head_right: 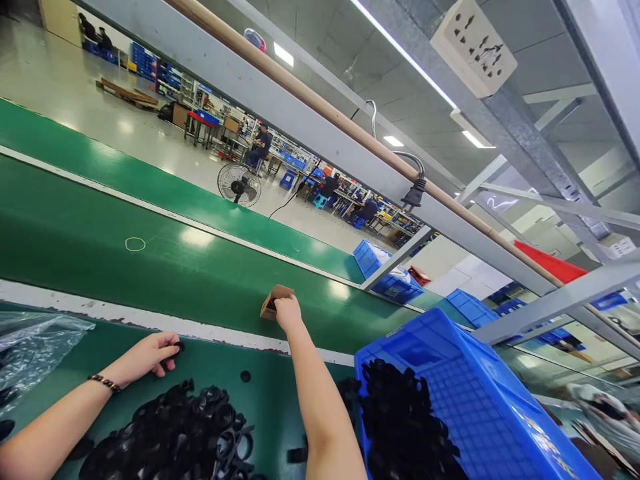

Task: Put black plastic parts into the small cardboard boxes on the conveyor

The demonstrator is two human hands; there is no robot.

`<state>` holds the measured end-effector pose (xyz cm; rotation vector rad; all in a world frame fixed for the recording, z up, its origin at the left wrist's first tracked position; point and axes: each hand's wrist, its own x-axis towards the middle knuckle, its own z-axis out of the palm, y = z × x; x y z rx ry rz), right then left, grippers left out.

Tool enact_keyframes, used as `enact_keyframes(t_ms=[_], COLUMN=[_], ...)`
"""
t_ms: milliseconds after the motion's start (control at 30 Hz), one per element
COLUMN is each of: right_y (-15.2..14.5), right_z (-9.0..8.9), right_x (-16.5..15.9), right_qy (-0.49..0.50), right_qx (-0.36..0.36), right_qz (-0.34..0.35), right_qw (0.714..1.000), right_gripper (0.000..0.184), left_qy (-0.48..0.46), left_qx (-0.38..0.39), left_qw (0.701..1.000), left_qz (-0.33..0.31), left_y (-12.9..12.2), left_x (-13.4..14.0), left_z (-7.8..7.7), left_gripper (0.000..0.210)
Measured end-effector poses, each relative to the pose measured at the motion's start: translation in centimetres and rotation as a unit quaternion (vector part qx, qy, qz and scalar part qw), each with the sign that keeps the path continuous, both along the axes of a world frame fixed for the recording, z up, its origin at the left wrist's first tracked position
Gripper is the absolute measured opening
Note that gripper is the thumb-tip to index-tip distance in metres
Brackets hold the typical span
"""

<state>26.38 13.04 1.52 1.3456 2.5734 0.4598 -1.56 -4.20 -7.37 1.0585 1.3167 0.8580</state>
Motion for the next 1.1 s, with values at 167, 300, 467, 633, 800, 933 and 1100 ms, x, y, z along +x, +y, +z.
enact_keyframes(t_ms=[167, 300, 467, 633, 800, 933, 1100], right_y=[-0.6, -1.0, -0.8, -2.0, -6.1, -9.6, -10.6], right_z=[-0.3, -1.5, -2.5, -1.4, -1.1, -4.1, -7.9], right_x=[-1.7, -3.1, -5.1, -6.0, -4.5, -1.5, 1.7], right_qy=[-0.017, -0.027, -0.009, 0.041, 0.203, 0.362, 0.428], right_qx=[-0.010, -0.034, -0.060, -0.043, 0.071, 0.123, 0.144], right_qz=[-0.008, -0.022, -0.037, -0.024, -0.009, -0.035, -0.068], right_qw=[1.000, 0.999, 0.997, 0.998, 0.976, 0.923, 0.890], right_gripper=[0.023, 0.021, 0.021, 0.026, 0.041, 0.032, 0.026], left_qy=[0.004, 0.010, 0.028, 0.066, 0.191, 0.284, 0.319], left_qx=[-0.001, 0.003, 0.004, 0.027, 0.113, 0.189, 0.197], left_qw=[1.000, 1.000, 1.000, 0.997, 0.974, 0.935, 0.914], left_qz=[0.005, 0.006, 0.006, 0.027, 0.052, 0.096, 0.156], left_y=[0.0, 0.0, -0.2, -0.8, 0.8, 5.5, 11.9], left_x=[0.0, 0.0, 0.1, 0.6, 1.7, 3.5, 5.9], left_z=[0.0, -0.1, 0.5, 1.5, 5.2, 8.3, 9.0], left_gripper=[0.026, 0.023, 0.023, 0.023, 0.021, 0.022, 0.019])
